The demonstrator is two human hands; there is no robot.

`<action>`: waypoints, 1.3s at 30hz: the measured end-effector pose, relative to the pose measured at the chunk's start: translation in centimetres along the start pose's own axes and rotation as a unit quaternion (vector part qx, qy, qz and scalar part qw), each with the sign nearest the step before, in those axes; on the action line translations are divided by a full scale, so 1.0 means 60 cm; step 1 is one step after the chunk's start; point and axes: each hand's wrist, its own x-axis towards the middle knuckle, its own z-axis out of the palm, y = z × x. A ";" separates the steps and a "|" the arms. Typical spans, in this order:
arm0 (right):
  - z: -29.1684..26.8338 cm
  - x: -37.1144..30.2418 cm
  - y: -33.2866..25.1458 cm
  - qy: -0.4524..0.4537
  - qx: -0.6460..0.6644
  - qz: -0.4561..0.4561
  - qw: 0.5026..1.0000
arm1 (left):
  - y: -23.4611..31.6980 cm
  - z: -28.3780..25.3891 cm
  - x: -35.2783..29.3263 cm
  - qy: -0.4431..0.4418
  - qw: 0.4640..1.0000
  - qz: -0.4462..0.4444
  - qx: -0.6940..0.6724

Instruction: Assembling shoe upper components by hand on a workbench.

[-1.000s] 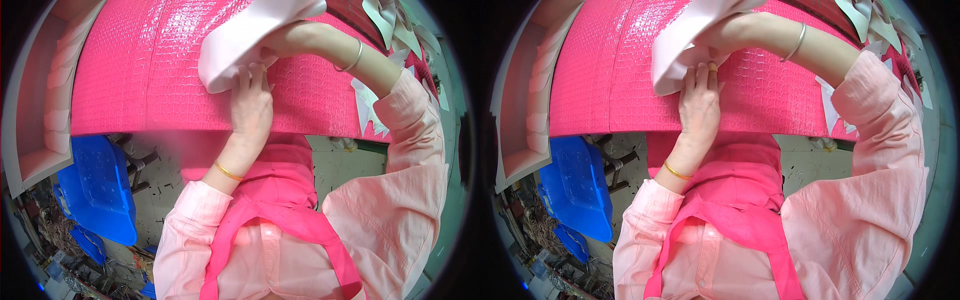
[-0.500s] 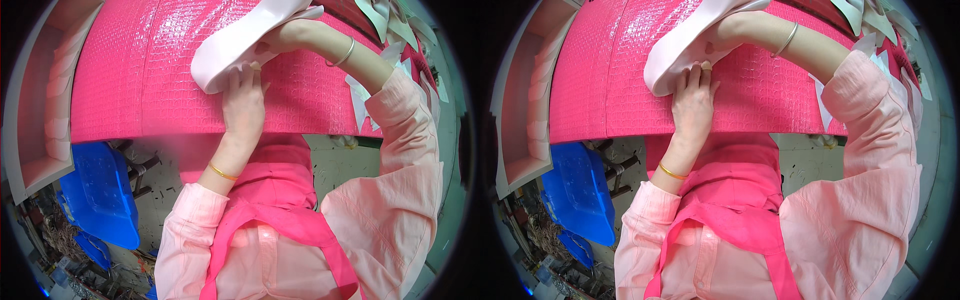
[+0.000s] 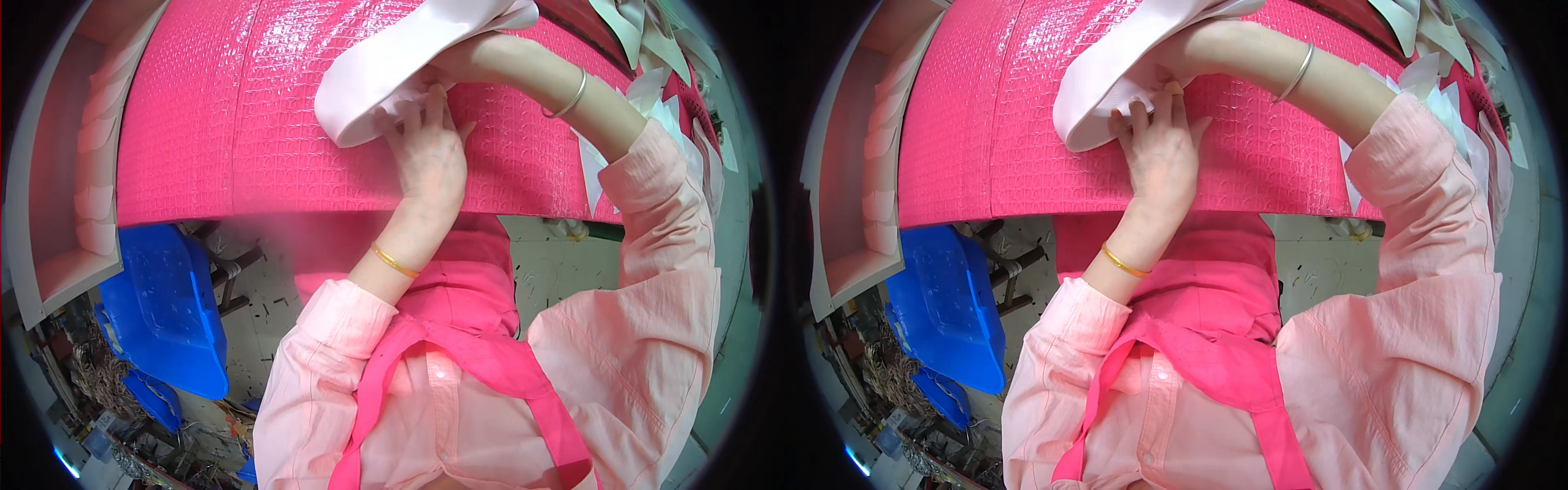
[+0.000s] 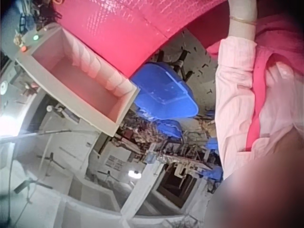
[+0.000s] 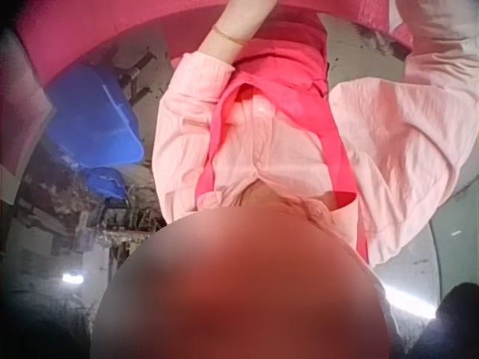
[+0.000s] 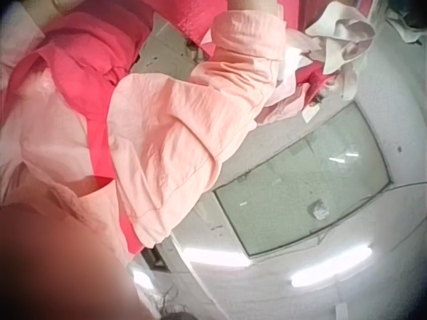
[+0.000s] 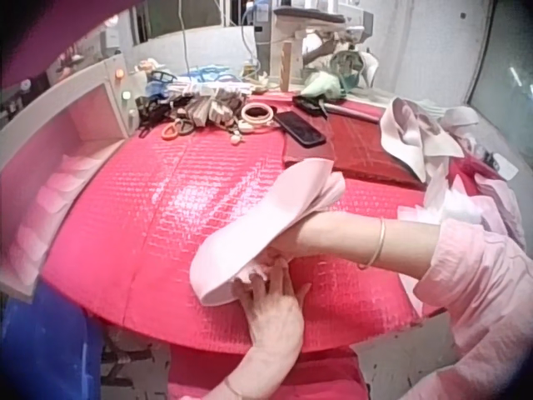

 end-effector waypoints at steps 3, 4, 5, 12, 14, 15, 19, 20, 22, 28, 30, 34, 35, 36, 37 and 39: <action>0.023 0.008 0.014 0.062 -0.009 -0.005 0.998 | 0.017 0.003 0.005 -0.046 0.999 -0.022 0.015; 0.033 0.008 0.027 0.115 -0.066 -0.051 0.990 | 0.017 0.003 0.004 -0.057 0.998 -0.018 0.021; 0.032 0.000 0.022 0.118 -0.070 -0.058 0.989 | 0.007 0.001 0.001 -0.052 0.998 -0.023 0.025; 0.118 -0.081 -0.046 0.174 0.079 -0.216 0.957 | -0.141 -0.074 -0.034 -0.119 0.985 0.125 0.026; 0.133 -0.082 -0.049 0.187 0.057 -0.184 0.963 | -0.176 -0.098 -0.028 -0.101 0.973 0.159 0.134; 0.136 -0.080 -0.051 0.200 0.032 -0.154 0.967 | -0.190 -0.101 -0.025 -0.101 0.969 0.171 0.151; 0.136 -0.049 -0.084 0.223 -0.028 -0.101 0.969 | -0.189 -0.117 -0.006 -0.161 0.904 0.328 0.223; 0.142 -0.033 -0.091 0.260 -0.024 -0.108 0.959 | -0.187 -0.120 0.003 -0.142 0.891 0.357 0.243; 0.153 -0.010 -0.101 0.286 -0.016 -0.106 0.952 | -0.199 -0.118 0.011 -0.159 0.896 0.350 0.223; 0.065 -0.059 -0.081 0.163 -0.148 -0.180 0.959 | -0.168 -0.127 -0.017 -0.084 0.956 0.281 -0.001; 0.011 -0.120 -0.077 0.015 -0.295 -0.166 0.941 | -0.144 -0.115 -0.053 -0.024 0.957 0.289 -0.023; 0.029 -0.167 -0.090 -0.023 -0.484 -0.204 0.851 | -0.099 -0.092 -0.064 -0.059 0.944 0.325 -0.025; 0.028 -0.169 -0.097 -0.027 -0.488 -0.203 0.849 | -0.107 -0.085 -0.058 -0.075 0.945 0.305 -0.094; 0.029 -0.164 -0.105 -0.106 -0.484 -0.159 0.854 | -0.119 -0.073 -0.055 -0.063 0.944 0.274 -0.174; 0.031 -0.162 -0.109 -0.183 -0.476 -0.114 0.852 | -0.131 -0.063 -0.053 -0.050 0.936 0.241 -0.252; 0.032 -0.176 -0.111 -0.149 -0.472 -0.096 0.864 | -0.142 -0.072 -0.056 -0.075 0.934 0.224 -0.269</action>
